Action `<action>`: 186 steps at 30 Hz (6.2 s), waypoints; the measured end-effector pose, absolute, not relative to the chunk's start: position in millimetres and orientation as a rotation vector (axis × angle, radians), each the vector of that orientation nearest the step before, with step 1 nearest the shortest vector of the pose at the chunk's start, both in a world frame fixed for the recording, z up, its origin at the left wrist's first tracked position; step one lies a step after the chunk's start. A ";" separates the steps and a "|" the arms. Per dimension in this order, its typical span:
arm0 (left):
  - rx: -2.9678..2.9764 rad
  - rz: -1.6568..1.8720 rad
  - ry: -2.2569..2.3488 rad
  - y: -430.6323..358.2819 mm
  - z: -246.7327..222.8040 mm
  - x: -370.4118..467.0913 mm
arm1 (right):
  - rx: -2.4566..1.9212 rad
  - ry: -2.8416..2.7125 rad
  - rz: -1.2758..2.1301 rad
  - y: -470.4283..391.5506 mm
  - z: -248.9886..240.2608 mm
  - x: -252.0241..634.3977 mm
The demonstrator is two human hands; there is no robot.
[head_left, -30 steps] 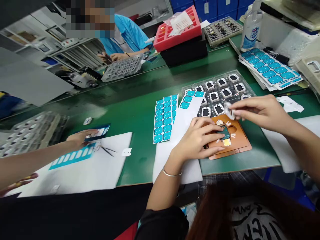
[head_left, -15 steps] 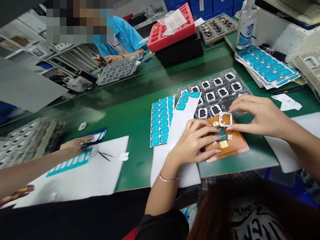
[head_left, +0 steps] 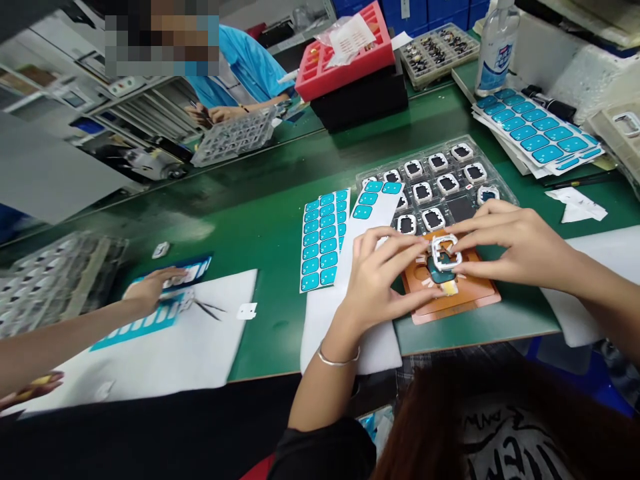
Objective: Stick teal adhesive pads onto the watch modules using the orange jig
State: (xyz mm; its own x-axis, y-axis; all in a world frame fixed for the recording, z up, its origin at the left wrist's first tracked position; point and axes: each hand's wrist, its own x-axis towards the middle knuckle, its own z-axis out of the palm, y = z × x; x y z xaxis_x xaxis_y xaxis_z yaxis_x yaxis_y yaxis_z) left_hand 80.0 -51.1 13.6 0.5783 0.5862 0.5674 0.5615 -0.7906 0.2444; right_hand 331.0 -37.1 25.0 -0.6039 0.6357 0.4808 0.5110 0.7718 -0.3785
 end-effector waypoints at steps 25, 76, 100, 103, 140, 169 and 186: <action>2.552 0.834 1.171 -52.3 1.8 88.4 | -0.730 -2.508 0.406 -34.5 21.6 327.4; 2.733 1.152 1.634 -19.5 -10.6 60.2 | -0.930 -2.017 0.390 -4.0 8.5 334.0; 2.857 1.104 1.519 -19.0 -13.2 60.4 | -0.885 -1.767 0.808 -1.4 9.0 334.8; 2.836 1.098 1.521 -18.4 -14.4 60.2 | -0.879 -1.783 0.806 -1.1 9.3 335.6; 2.765 1.039 1.531 -17.7 -17.6 57.9 | -0.861 -1.914 0.219 -2.9 8.3 337.4; 2.610 1.138 1.624 -22.5 -6.6 60.0 | -0.354 -2.376 0.180 -20.1 11.7 323.5; 2.856 0.780 0.632 -36.2 2.8 78.5 | -0.593 -2.187 0.278 -4.1 10.8 336.5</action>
